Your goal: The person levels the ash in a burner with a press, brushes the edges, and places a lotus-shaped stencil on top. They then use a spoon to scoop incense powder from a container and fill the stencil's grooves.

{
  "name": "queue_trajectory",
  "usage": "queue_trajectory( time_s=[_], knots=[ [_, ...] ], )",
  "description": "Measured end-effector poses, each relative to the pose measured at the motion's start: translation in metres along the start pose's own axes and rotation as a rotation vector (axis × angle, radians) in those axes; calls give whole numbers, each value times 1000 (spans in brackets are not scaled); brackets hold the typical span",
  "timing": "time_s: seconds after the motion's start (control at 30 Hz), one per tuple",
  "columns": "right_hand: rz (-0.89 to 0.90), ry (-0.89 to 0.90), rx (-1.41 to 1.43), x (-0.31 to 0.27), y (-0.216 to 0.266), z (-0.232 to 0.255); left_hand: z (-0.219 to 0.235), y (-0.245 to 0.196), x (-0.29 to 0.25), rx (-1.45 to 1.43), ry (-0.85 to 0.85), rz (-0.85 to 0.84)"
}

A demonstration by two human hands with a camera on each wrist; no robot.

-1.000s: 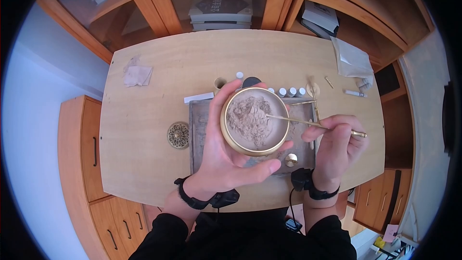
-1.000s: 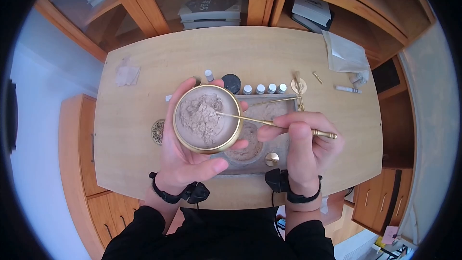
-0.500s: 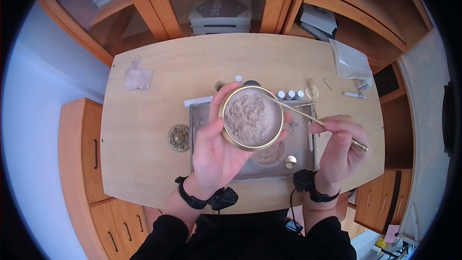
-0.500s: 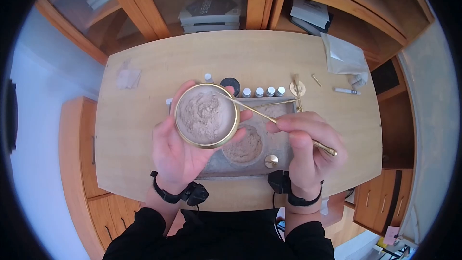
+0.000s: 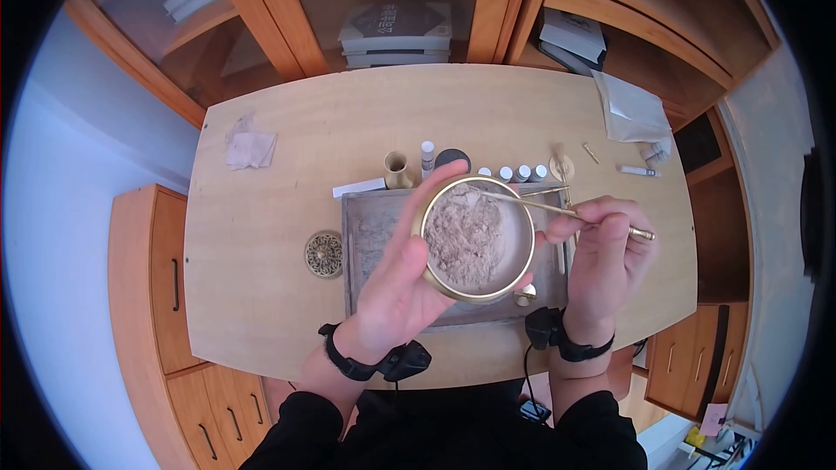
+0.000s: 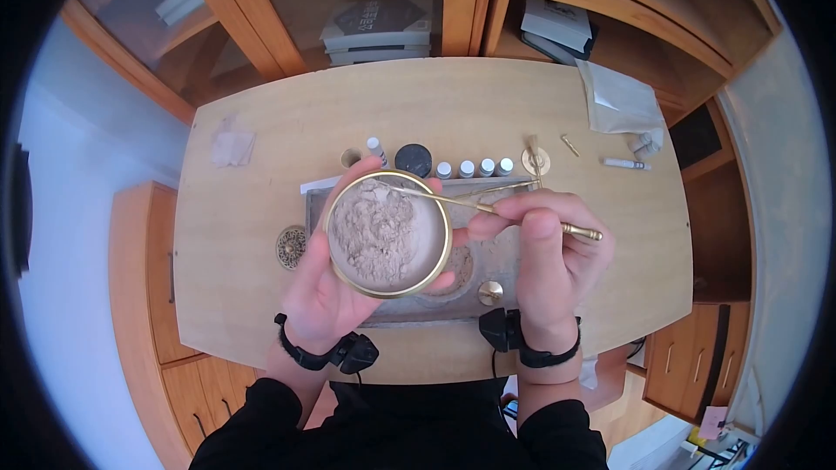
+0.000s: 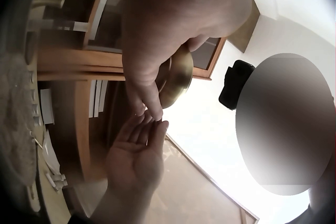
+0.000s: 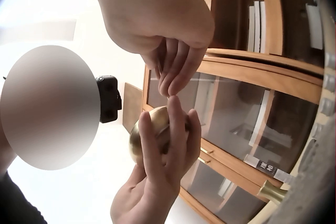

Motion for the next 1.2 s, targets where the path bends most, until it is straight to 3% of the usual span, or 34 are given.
queue_trajectory(
  time_s=[0.17,0.3,0.37,0.47,0.6,0.67,0.77,0.97,1.2],
  knots=[
    [-9,45,72,1,4,-4,1,4,1,58,-9,81],
    [102,99,17,0,11,-3,7,4,2,45,37,122],
    [143,94,28,0,14,-1,9,5,1,-125,140,93],
    [185,54,-33,2,16,2,7,8,2,5,12,161],
    [144,95,-37,2,11,-3,12,10,2,-80,72,209],
    [131,112,-29,1,9,-6,16,14,0,-222,289,194],
    [62,141,38,0,7,-7,20,14,-2,-236,349,221],
    [-50,160,93,0,5,-10,18,15,-5,-249,170,332],
    [-122,197,157,1,1,-8,16,16,-2,-100,250,411]
  ],
)
Point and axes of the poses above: each hand's wrist, its own x-axis towards the middle knuckle, its own z-axis out of the back of the hand, y = z × x, the point moved 3 cm from there along x, towards the middle knuckle, and after that the axes turned 10 degrees about x, right-handed, at the moved point
